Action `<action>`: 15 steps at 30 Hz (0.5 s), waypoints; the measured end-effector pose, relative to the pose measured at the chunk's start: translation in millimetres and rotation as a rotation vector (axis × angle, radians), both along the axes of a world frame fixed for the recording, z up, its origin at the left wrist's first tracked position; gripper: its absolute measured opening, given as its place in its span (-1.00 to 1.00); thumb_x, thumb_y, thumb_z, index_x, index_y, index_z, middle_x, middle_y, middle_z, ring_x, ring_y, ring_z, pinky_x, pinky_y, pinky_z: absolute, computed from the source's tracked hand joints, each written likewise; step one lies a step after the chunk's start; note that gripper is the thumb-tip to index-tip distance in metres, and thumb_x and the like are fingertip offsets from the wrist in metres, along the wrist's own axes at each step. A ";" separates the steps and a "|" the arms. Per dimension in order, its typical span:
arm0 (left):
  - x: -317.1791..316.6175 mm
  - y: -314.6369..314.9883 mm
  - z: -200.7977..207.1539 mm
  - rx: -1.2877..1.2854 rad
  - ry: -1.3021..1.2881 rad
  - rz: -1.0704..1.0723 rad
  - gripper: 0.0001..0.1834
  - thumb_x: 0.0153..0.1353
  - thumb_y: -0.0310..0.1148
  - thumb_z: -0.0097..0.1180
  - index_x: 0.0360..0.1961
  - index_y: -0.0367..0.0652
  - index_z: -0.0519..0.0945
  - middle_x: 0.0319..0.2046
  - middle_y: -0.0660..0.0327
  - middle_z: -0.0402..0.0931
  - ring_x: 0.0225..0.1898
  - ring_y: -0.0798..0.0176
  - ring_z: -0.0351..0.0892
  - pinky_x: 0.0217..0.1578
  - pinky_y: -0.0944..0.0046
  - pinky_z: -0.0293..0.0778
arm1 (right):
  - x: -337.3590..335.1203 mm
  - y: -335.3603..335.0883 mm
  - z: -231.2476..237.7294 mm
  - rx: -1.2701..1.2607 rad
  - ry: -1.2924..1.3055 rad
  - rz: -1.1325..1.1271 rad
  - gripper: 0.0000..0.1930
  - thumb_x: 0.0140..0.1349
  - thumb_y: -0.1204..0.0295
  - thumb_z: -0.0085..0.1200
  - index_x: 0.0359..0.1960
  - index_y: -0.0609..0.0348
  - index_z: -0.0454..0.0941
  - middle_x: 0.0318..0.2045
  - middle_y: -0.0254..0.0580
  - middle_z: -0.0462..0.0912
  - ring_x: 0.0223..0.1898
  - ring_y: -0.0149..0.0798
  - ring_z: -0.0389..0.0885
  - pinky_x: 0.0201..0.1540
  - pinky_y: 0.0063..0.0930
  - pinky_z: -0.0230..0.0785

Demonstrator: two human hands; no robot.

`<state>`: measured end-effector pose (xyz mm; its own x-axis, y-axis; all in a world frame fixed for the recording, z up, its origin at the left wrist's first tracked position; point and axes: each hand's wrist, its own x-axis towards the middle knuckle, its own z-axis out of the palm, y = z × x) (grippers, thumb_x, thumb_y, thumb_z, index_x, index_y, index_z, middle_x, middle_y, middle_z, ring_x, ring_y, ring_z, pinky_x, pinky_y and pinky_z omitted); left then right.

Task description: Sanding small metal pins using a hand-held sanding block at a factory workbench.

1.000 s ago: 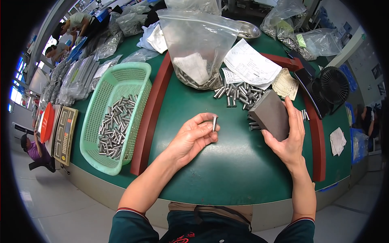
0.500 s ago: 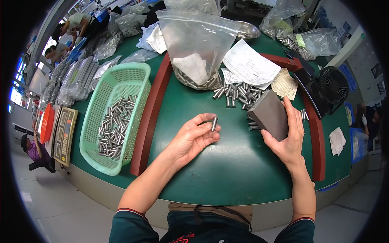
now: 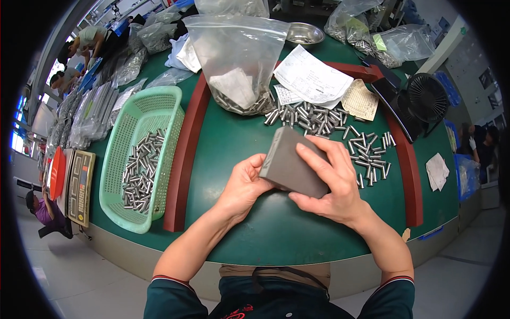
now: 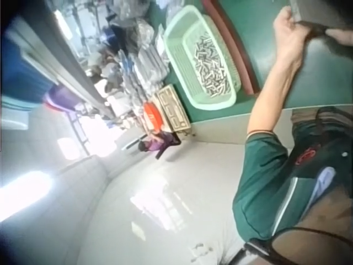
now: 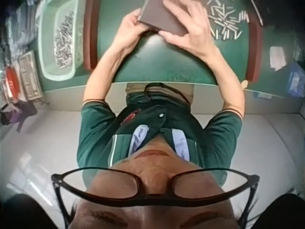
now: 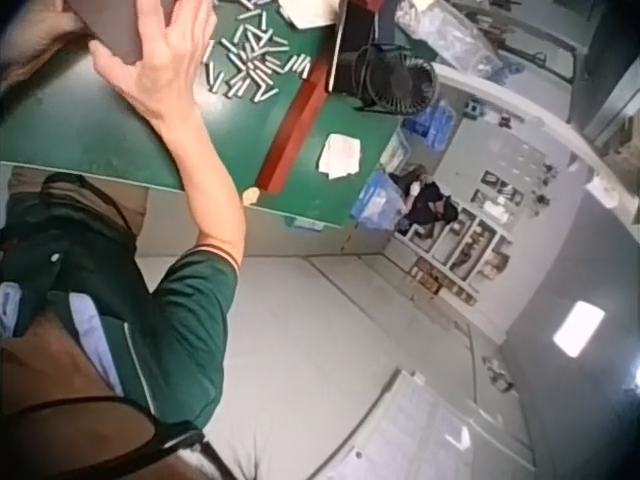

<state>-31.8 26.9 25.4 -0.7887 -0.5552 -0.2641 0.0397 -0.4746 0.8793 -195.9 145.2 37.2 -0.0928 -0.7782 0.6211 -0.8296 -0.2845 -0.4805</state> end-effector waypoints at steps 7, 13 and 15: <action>7.6 -8.1 -7.3 0.145 0.105 -0.097 -0.77 0.25 -0.51 0.20 -0.08 -0.29 0.52 -0.27 0.05 0.65 -0.28 0.27 0.65 -0.11 0.29 0.58 | -11.8 7.1 0.5 -0.075 0.072 -0.229 -0.24 -0.24 0.30 0.41 0.14 0.18 0.52 0.00 0.02 0.50 -0.07 0.00 0.49 0.01 -0.14 0.28; 12.1 -13.4 -7.3 0.256 0.122 -0.137 -0.75 0.26 -0.48 0.19 -0.05 -0.28 0.50 -0.22 0.06 0.64 -0.24 0.26 0.65 -0.08 0.28 0.58 | -32.4 4.8 -6.0 0.018 0.135 -0.451 -0.30 -0.22 0.32 0.40 0.10 0.18 0.54 -0.05 -0.04 0.50 -0.03 -0.02 0.45 0.02 -0.17 0.24; 13.0 -17.0 -8.6 0.301 0.122 -0.114 -0.75 0.27 -0.47 0.18 -0.05 -0.27 0.50 -0.21 0.05 0.64 -0.23 0.26 0.65 -0.07 0.27 0.58 | -39.6 9.4 -6.0 -0.013 0.086 -0.483 -0.29 -0.21 0.34 0.39 0.11 0.19 0.53 -0.03 -0.06 0.50 -0.04 -0.06 0.45 0.03 -0.21 0.23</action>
<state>-18.8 9.9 16.8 -0.8770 -0.3733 -0.3026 0.0677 -0.7194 0.6913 -235.5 154.6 31.2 -0.3890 -0.6510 0.6519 -0.9048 0.1371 -0.4030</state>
